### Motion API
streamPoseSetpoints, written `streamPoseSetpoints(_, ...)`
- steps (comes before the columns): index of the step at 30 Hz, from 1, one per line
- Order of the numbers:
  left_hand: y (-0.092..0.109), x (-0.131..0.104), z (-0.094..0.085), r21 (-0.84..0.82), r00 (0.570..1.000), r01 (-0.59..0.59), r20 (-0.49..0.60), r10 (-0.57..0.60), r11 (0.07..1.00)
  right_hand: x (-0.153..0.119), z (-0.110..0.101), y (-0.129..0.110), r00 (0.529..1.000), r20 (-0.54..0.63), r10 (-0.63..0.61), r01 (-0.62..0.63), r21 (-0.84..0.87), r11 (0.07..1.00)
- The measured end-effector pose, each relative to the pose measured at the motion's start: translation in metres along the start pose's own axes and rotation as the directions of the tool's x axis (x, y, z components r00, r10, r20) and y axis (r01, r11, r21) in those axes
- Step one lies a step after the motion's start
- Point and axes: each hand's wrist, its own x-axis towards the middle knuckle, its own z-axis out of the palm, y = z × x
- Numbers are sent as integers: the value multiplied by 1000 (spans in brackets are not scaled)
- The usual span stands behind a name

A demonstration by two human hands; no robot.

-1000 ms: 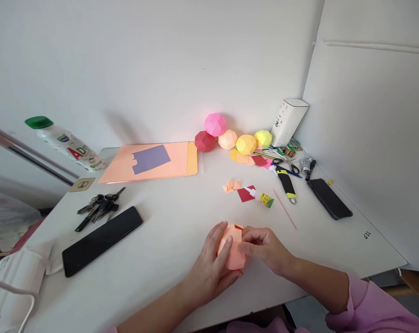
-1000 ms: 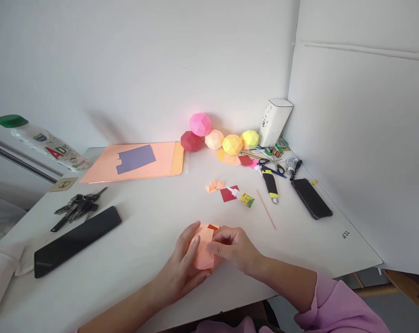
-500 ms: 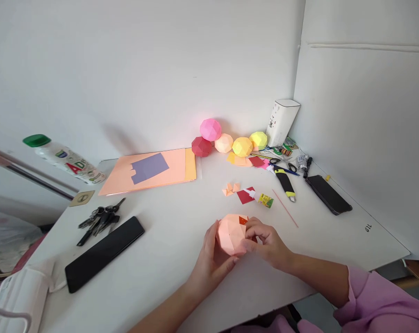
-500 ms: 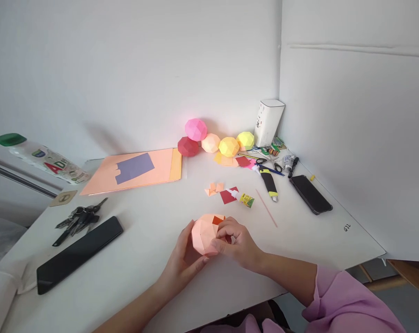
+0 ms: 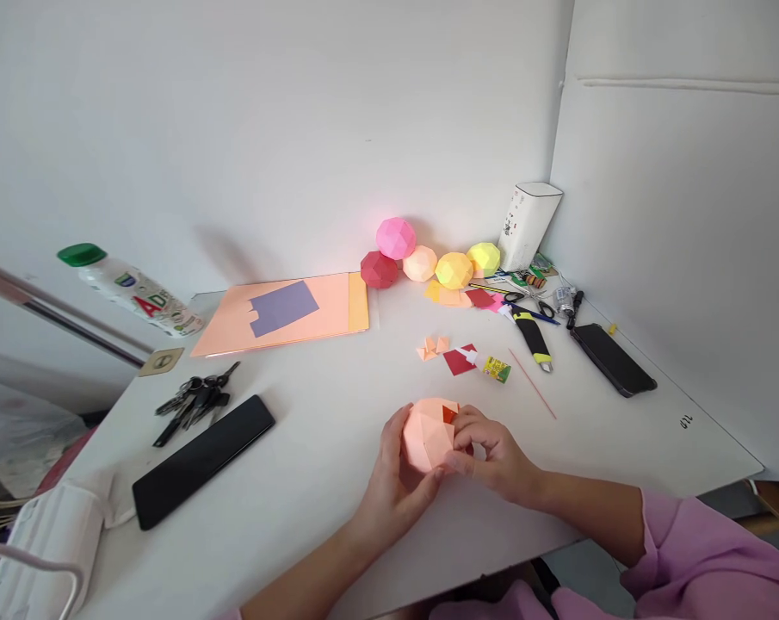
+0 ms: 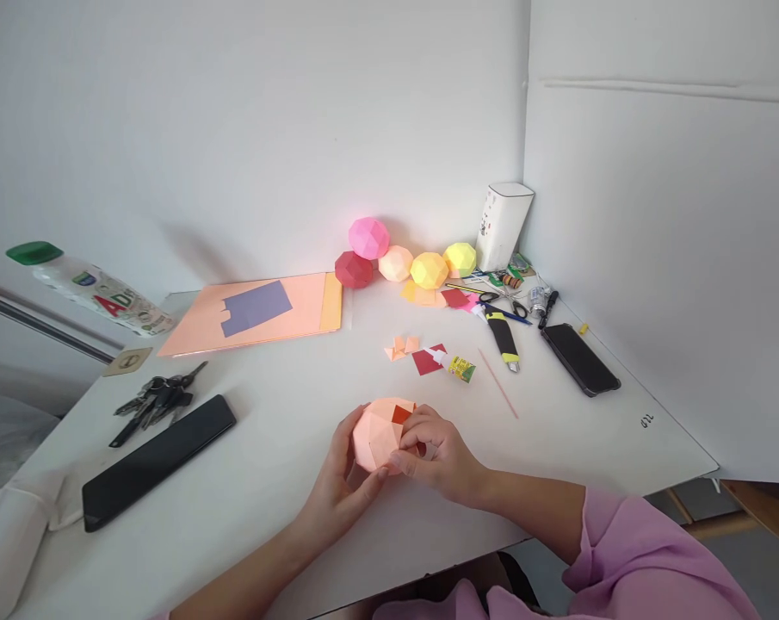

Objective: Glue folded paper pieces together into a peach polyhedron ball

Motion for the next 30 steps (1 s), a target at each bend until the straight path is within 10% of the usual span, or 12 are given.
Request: streamPoseSetpoints(30, -12, 2, -5, 211, 990, -143, 45, 136, 967, 3, -3, -3, 994, 24, 105, -105, 4, 994)
